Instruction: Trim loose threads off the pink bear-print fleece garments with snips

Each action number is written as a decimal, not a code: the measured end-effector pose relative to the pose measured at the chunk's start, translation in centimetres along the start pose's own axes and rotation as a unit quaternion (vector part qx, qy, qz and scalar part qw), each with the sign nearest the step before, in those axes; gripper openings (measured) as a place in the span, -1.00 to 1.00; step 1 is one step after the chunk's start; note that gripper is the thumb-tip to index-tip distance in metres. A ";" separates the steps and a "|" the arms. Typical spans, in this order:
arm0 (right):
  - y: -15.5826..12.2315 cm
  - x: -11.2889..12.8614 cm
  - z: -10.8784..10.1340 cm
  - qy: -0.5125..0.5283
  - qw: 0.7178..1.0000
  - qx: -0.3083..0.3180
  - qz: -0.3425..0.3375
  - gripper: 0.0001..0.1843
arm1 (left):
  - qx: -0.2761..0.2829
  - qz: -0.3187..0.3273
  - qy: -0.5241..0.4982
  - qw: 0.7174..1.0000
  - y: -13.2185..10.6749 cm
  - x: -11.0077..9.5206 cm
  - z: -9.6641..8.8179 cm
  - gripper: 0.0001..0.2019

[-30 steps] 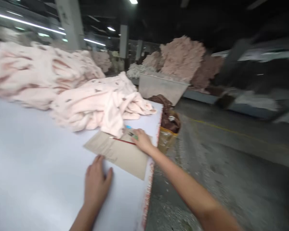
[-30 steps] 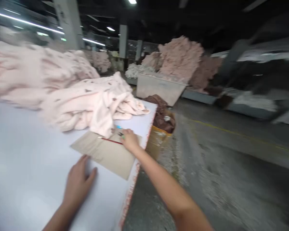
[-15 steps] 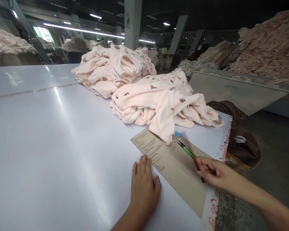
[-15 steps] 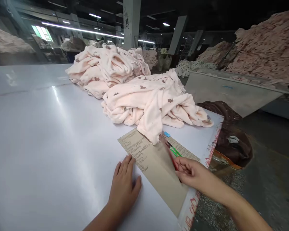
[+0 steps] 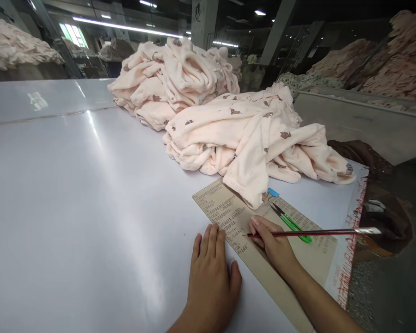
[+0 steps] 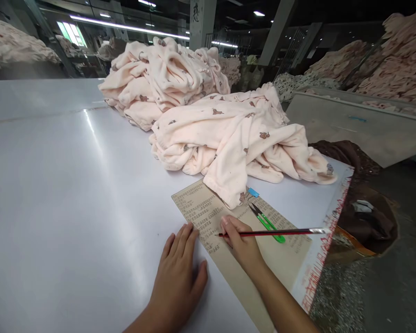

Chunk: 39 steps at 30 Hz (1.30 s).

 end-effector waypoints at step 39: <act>-0.9 -0.6 -0.2 -0.183 0.983 0.028 -0.009 -0.50 | -0.049 0.035 0.071 0.996 -0.3 -0.8 -0.3 -0.48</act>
Point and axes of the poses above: each hand's wrist, its own y-axis towards the middle knuckle, its own z-axis out of the palm, x = y × z, the point moved 10 cm from there along y, towards the middle knuckle, and after that the axes turned 13 degrees about -z, right-handed, at the moved point
